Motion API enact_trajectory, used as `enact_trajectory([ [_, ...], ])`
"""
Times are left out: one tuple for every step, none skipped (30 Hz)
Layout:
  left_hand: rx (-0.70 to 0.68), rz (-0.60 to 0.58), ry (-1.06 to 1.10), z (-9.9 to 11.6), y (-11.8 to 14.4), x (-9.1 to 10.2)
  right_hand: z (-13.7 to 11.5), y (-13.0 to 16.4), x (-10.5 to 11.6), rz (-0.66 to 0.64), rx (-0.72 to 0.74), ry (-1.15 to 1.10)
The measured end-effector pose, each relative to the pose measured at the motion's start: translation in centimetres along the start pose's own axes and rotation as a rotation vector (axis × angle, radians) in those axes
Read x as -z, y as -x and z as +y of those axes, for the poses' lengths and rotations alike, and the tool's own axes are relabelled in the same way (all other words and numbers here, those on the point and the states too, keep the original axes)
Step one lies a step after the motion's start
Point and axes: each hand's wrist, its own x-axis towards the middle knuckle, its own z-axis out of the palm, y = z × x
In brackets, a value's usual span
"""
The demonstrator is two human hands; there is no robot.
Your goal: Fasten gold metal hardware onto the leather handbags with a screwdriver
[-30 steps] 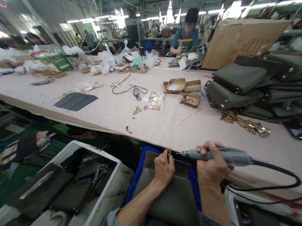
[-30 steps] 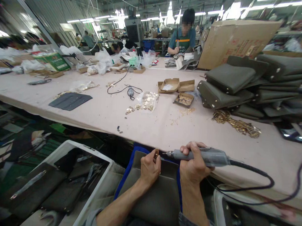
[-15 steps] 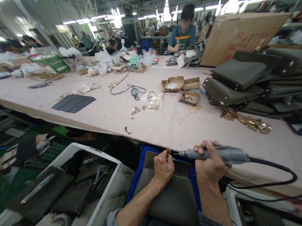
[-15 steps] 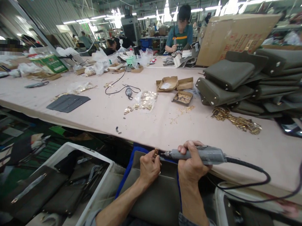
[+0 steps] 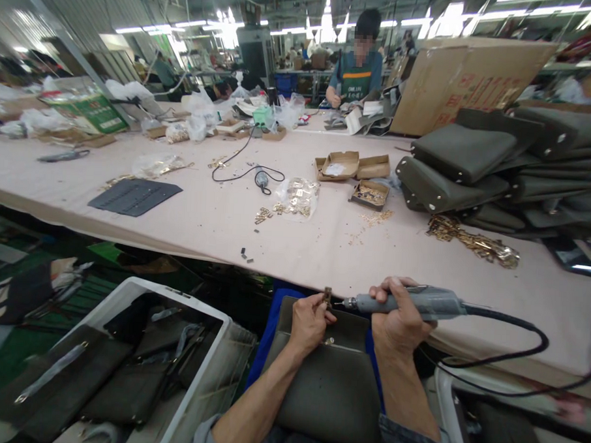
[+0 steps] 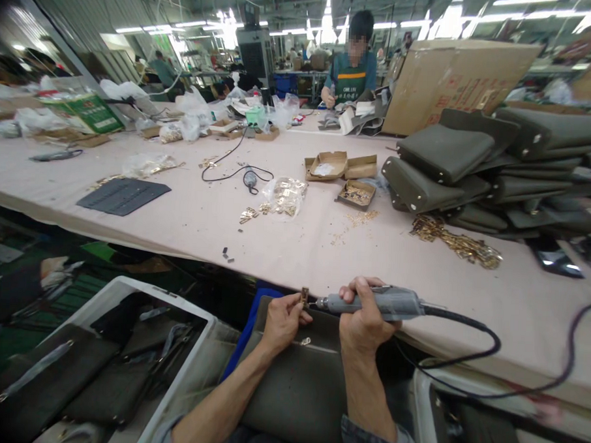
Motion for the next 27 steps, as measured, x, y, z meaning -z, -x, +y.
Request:
enact_trajectory([
  [0.01,-0.01,0.028,-0.1,-0.1,0.1,0.1,0.1,-0.1,-0.004,0.001,0.005],
  [0.021,-0.015,0.054,-0.2,-0.2,0.2,0.3,0.3,-0.3,-0.008,0.002,0.01],
  [0.032,-0.018,0.077,-0.2,-0.2,0.3,0.4,0.5,-0.4,-0.012,0.003,0.015],
  [0.044,-0.019,0.099,-0.2,-0.2,0.3,0.6,0.7,-0.5,-0.016,0.005,0.022],
  [0.057,-0.017,0.12,-0.1,-0.3,0.3,0.8,0.9,-0.7,-0.02,0.008,0.029],
  [0.069,-0.014,0.14,-0.1,-0.3,0.3,1.0,1.1,-0.7,-0.026,0.009,0.037],
  [0.082,-0.01,0.158,-0.1,-0.3,0.3,1.2,1.3,-0.8,-0.034,0.013,0.046],
  [0.093,-0.006,0.175,0.0,-0.2,0.3,1.4,1.5,-0.8,-0.043,0.018,0.057],
  [0.102,-0.003,0.19,0.0,-0.2,0.3,1.5,1.6,-0.8,-0.053,0.025,0.067],
  [0.11,0.0,0.203,-0.1,-0.2,0.3,1.7,1.8,-0.8,-0.065,0.032,0.077],
  [0.117,0.002,0.214,-0.1,-0.2,0.3,1.8,1.9,-0.8,-0.077,0.041,0.087],
  [0.123,0.003,0.222,-0.1,-0.2,0.3,1.9,2.0,-0.8,-0.09,0.052,0.097],
  [0.129,0.003,0.229,-0.2,-0.2,0.4,1.9,2.1,-0.8,-0.103,0.063,0.105],
  [0.133,0.003,0.234,-0.2,-0.2,0.4,1.9,2.2,-0.8,-0.115,0.072,0.112],
  [0.137,0.003,0.238,-0.2,-0.3,0.4,2.0,2.2,-0.9,-0.123,0.081,0.119],
  [0.139,0.002,0.24,-0.3,-0.3,0.4,2.0,2.3,-0.9,-0.126,0.087,0.125],
  [0.141,0.002,0.241,-0.3,-0.3,0.4,2.0,2.4,-1.0,-0.127,0.093,0.131],
  [0.142,0.003,0.241,-0.3,-0.3,0.4,2.0,2.5,-1.0,-0.128,0.096,0.136],
  [0.142,0.003,0.241,-0.3,-0.3,0.4,2.0,2.6,-1.1,-0.13,0.098,0.138],
  [0.143,0.004,0.24,-0.3,-0.3,0.4,2.1,2.7,-1.1,-0.133,0.1,0.139],
  [0.143,0.004,0.239,-0.4,-0.2,0.4,2.1,2.7,-1.2,-0.137,0.102,0.14],
  [0.144,0.004,0.238,-0.3,-0.2,0.5,2.2,2.8,-1.2,-0.141,0.107,0.142],
  [0.145,0.005,0.237,-0.3,-0.2,0.5,2.2,2.8,-1.3,-0.145,0.113,0.145],
  [0.146,0.005,0.236,-0.3,-0.2,0.5,2.3,2.9,-1.3,-0.149,0.122,0.15],
  [0.148,0.005,0.234,-0.3,-0.2,0.5,2.3,2.9,-1.3,-0.154,0.133,0.157],
  [0.15,0.006,0.232,-0.3,-0.2,0.5,2.3,3.0,-1.4,-0.161,0.145,0.165],
  [0.153,0.006,0.23,-0.2,-0.2,0.6,2.3,3.1,-1.4,-0.172,0.152,0.178],
])
